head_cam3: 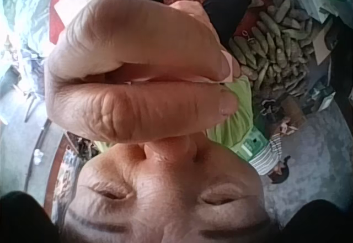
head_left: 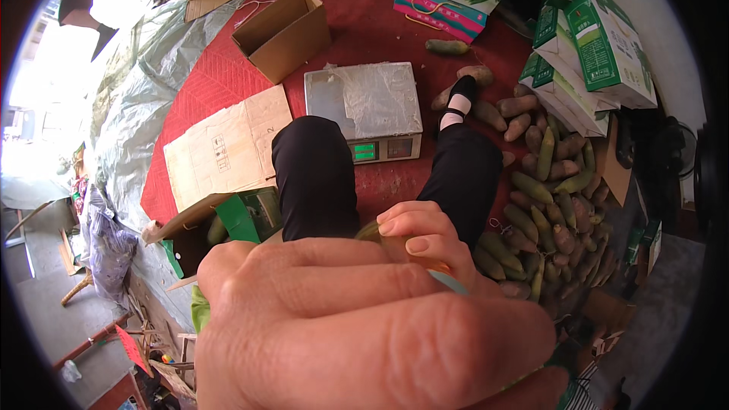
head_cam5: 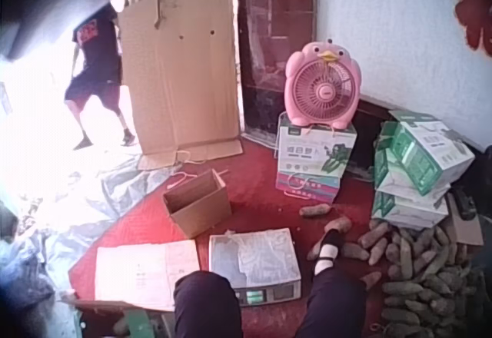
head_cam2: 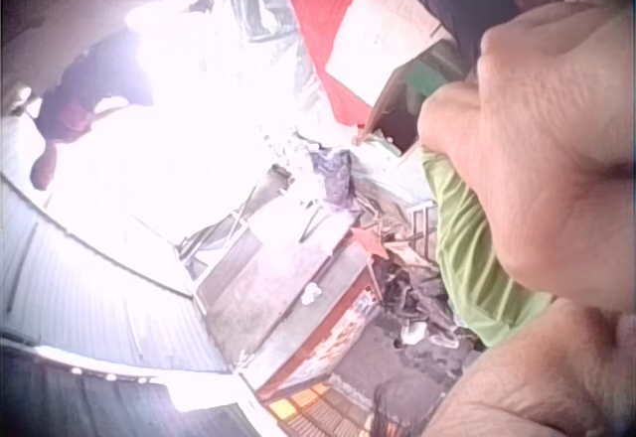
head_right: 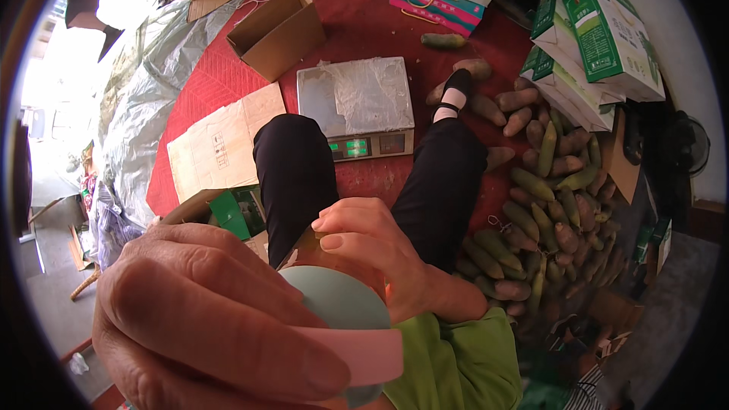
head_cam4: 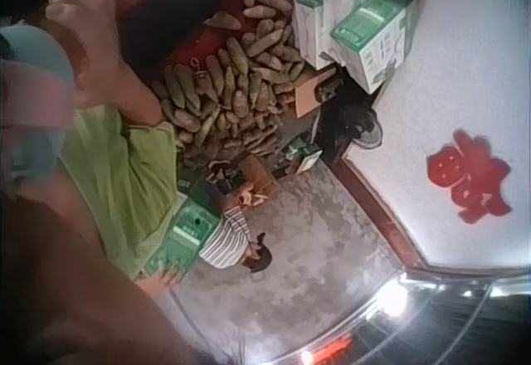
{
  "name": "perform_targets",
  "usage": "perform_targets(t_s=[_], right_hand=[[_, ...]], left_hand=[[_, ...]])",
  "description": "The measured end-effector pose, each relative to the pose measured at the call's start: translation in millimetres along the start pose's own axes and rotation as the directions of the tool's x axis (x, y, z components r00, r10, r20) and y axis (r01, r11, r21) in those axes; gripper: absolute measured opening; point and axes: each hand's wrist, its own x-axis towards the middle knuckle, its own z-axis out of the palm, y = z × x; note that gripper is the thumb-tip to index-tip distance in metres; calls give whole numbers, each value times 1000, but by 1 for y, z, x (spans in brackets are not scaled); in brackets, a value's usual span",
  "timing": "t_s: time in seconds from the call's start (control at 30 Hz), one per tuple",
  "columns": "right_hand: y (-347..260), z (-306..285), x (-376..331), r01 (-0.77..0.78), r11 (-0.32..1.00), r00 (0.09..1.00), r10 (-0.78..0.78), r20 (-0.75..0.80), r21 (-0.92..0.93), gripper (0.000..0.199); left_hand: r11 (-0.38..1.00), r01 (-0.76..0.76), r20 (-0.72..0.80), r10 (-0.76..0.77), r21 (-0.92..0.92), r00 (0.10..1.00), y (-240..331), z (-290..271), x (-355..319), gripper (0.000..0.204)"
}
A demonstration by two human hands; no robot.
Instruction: The recorder is weighing and sorting long green vegetables into cardboard boxes.
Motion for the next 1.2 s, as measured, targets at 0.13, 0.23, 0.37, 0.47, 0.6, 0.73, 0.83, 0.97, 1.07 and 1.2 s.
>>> perform_targets(t_s=[0.13,0.23,0.37,0.47,0.6,0.73,0.83,0.97,1.07,1.2], right_hand=[[0,-1,0,-12,1000,1000,12,6,-10,61],[2,1,-3,-23,1000,1000,23,-4,22,63],[10,1,-11,-29,998,999,28,20,51,65],[26,2,-20,-3,996,1000,5,-27,86,67],[29,-9,-5,11,998,997,-16,76,55,72],[28,-9,-3,-35,996,993,25,115,83,77],[19,-15,4,-167,986,978,164,129,19,79],[30,-20,-13,-269,963,952,267,151,-9,81],[44,-18,-36,-236,972,968,237,88,-19,88],[50,-17,-42,-441,898,892,440,106,-20,94]], left_hand=[[1000,4,0,-4,-6,1000,-2,-1,-1,33],[1000,8,4,-8,-10,1000,-3,1,-3,33],[1000,6,6,-6,-22,1000,-4,5,-3,34],[999,13,7,-12,-45,1000,-8,6,-4,35],[997,33,7,-33,-64,999,-10,8,-3,35],[995,78,5,-78,-65,997,-10,8,-6,36],[991,59,23,-56,-122,998,-17,8,2,37],[994,96,97,-91,-48,991,-18,14,-2,40],[981,154,185,-175,120,967,-11,19,-5,52],[893,157,150,-239,421,959,-12,29,-16,57]])
